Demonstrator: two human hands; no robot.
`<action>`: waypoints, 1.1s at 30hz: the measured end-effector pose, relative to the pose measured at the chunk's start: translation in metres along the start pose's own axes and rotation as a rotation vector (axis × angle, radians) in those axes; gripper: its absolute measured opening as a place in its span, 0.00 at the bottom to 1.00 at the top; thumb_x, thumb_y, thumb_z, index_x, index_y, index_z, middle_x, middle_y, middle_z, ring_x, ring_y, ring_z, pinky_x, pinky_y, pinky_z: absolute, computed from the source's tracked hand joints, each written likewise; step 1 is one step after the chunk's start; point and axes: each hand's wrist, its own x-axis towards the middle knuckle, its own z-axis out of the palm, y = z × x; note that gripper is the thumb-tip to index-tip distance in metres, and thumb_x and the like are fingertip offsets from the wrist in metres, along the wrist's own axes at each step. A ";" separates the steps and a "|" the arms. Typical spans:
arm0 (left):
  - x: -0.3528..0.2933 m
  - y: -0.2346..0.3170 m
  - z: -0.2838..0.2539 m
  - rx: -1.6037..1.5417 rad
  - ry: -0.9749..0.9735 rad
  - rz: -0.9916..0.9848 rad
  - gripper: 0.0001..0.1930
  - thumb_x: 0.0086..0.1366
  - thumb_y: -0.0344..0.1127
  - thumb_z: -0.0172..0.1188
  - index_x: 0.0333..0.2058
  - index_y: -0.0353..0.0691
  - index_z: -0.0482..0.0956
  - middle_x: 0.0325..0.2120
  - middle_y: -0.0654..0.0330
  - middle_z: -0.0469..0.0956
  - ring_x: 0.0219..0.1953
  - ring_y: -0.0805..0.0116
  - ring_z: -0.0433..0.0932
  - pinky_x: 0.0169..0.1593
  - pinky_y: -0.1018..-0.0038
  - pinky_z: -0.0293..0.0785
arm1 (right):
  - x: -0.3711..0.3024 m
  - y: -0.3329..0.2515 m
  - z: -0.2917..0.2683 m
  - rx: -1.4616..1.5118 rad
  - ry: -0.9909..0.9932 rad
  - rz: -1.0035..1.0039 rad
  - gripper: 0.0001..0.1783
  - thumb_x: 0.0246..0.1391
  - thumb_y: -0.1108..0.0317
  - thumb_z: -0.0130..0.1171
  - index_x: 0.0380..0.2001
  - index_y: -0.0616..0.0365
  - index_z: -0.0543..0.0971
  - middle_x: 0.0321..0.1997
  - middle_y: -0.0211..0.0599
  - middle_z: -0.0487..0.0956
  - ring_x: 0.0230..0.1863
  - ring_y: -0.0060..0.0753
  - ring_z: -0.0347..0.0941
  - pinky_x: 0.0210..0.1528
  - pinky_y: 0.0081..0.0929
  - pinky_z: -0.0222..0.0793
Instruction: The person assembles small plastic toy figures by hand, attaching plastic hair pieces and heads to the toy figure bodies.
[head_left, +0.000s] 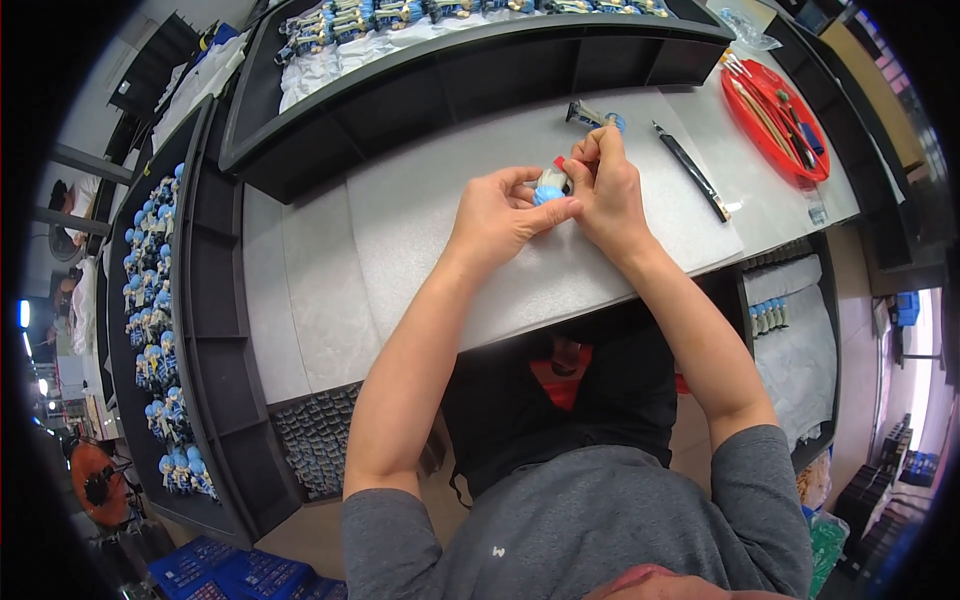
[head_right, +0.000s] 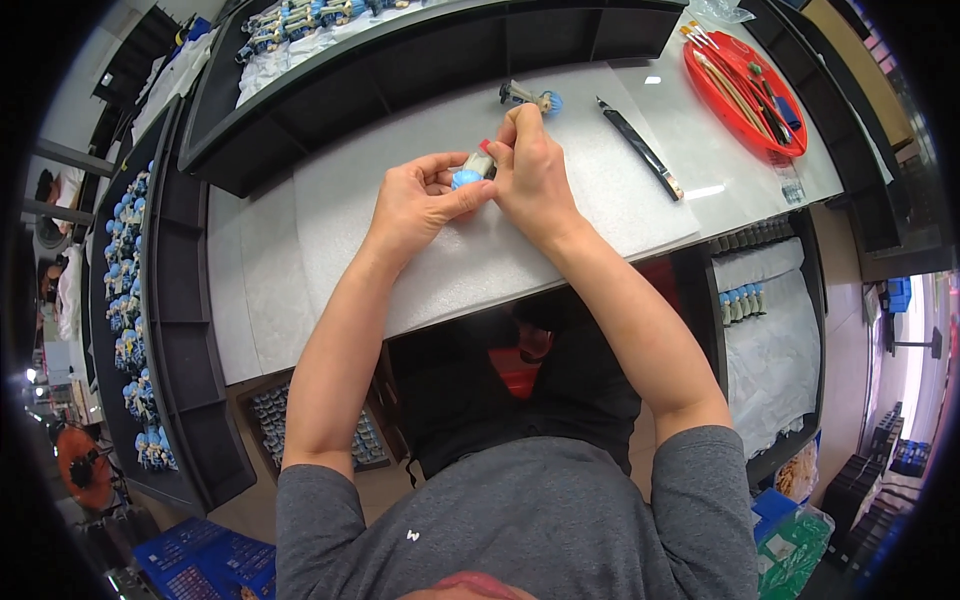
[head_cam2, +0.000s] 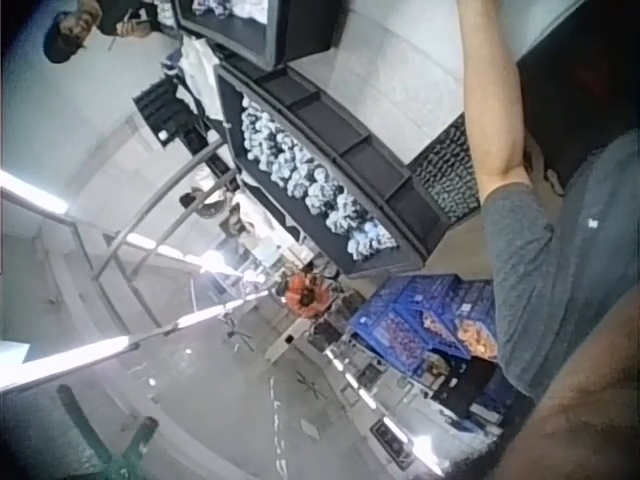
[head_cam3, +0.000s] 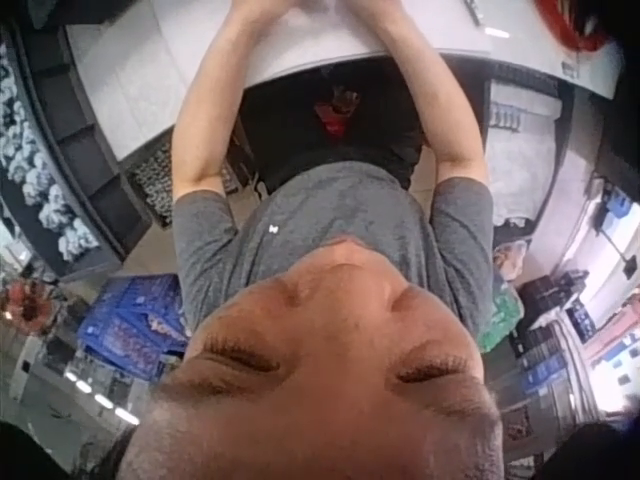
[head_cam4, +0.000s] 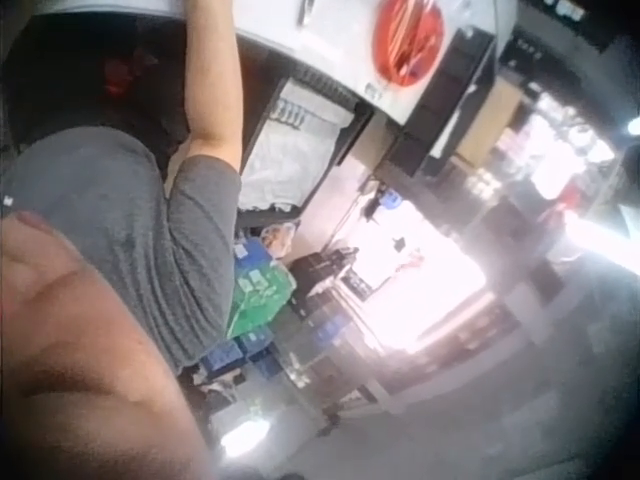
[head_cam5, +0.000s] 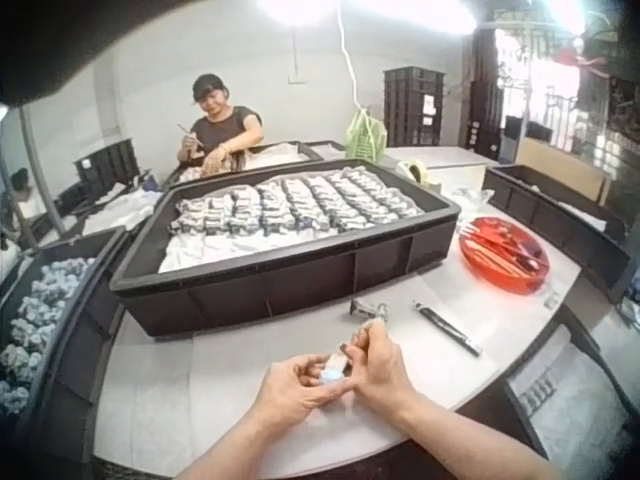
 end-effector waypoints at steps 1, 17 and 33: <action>-0.001 -0.002 -0.001 0.009 0.007 0.001 0.31 0.47 0.35 0.70 0.47 0.24 0.68 0.27 0.61 0.75 0.27 0.78 0.75 0.32 0.83 0.74 | 0.000 0.001 0.002 -0.023 0.031 0.034 0.11 0.47 0.83 0.52 0.29 0.61 0.61 0.22 0.42 0.71 0.24 0.37 0.72 0.28 0.29 0.68; 0.002 -0.001 -0.004 -0.114 -0.082 0.105 0.32 0.46 0.30 0.70 0.48 0.24 0.65 0.30 0.56 0.74 0.29 0.77 0.74 0.32 0.83 0.73 | 0.001 -0.005 -0.004 -0.060 0.080 0.131 0.10 0.46 0.82 0.52 0.29 0.62 0.63 0.25 0.46 0.71 0.28 0.44 0.72 0.31 0.36 0.67; 0.001 -0.001 -0.014 -0.230 -0.103 0.292 0.20 0.49 0.20 0.62 0.43 0.33 0.70 0.45 0.54 0.73 0.42 0.75 0.73 0.46 0.79 0.71 | -0.017 -0.027 -0.025 0.548 -0.214 0.365 0.18 0.58 0.61 0.50 0.42 0.66 0.72 0.27 0.34 0.76 0.22 0.15 0.68 0.23 0.12 0.65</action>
